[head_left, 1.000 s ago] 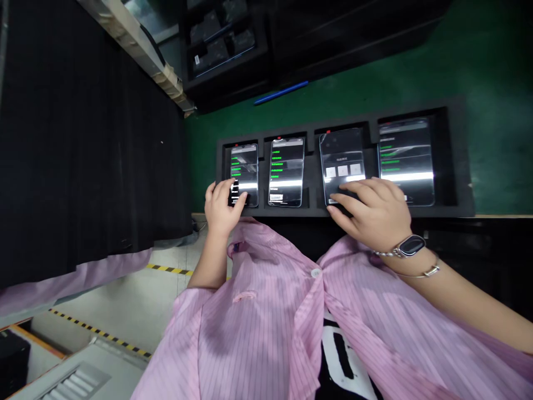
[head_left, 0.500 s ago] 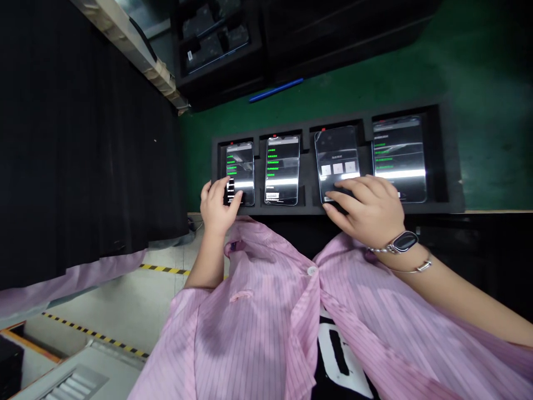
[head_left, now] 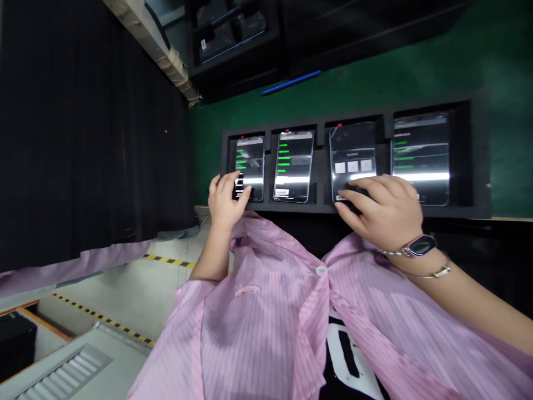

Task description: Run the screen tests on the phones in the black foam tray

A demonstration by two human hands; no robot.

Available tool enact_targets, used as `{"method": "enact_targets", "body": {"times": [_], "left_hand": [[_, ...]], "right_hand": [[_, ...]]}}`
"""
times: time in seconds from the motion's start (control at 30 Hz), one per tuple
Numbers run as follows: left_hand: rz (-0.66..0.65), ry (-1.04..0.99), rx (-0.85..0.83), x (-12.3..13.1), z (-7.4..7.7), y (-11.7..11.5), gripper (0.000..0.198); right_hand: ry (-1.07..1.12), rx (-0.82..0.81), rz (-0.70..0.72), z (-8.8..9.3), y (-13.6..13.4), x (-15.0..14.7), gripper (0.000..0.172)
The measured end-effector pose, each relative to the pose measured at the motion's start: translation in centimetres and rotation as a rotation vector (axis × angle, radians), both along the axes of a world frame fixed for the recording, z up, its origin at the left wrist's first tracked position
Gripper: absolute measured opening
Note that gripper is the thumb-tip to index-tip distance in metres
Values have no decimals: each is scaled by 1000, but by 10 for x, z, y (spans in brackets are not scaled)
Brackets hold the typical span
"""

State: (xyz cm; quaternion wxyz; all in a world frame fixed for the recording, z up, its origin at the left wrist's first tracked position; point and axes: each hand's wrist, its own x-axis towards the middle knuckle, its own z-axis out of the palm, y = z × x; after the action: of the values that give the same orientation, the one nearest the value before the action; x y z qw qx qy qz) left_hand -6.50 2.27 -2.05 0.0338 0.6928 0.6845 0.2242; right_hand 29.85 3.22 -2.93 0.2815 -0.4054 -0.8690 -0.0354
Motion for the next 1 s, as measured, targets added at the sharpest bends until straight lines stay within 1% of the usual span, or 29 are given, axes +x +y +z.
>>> {"method": "enact_targets", "body": {"times": [0.13, 0.27, 0.4, 0.47, 0.53, 0.6, 0.67, 0.73, 0.83, 0.93, 1.0], "left_hand": [[-17, 15, -33, 0, 1, -2, 53], [-18, 12, -12, -1, 1, 0, 57], [-10, 26, -21, -1, -2, 3, 47], [6, 53, 23, -1, -3, 2, 47], [-18, 82, 117, -2, -4, 0, 51], [-97, 110, 187, -4, -5, -3, 49], [-205, 134, 189, -7, -5, -4, 38], [-302, 147, 189, -9, -5, -3, 27], [-392, 139, 257, -10, -3, 1, 18], [-397, 144, 302, -8, -2, 4, 17], [-391, 142, 307, -8, -2, 5, 18]], "right_hand": [[-4, -11, -12, -2, -2, 1, 19], [-3, -27, -27, -3, -1, 1, 21], [-23, -70, -58, -4, -1, 0, 23], [-9, -106, -119, -4, -1, -2, 33], [-10, -178, -176, -3, 0, -6, 52], [-29, -265, -190, -1, 1, -9, 65], [-30, -318, -176, 0, 2, -9, 67], [17, -309, -200, 1, 3, -3, 68], [134, -188, -274, 2, 1, 19, 63], [194, -63, -320, 0, -3, 48, 53], [179, -64, -351, -4, -6, 63, 50]]}}
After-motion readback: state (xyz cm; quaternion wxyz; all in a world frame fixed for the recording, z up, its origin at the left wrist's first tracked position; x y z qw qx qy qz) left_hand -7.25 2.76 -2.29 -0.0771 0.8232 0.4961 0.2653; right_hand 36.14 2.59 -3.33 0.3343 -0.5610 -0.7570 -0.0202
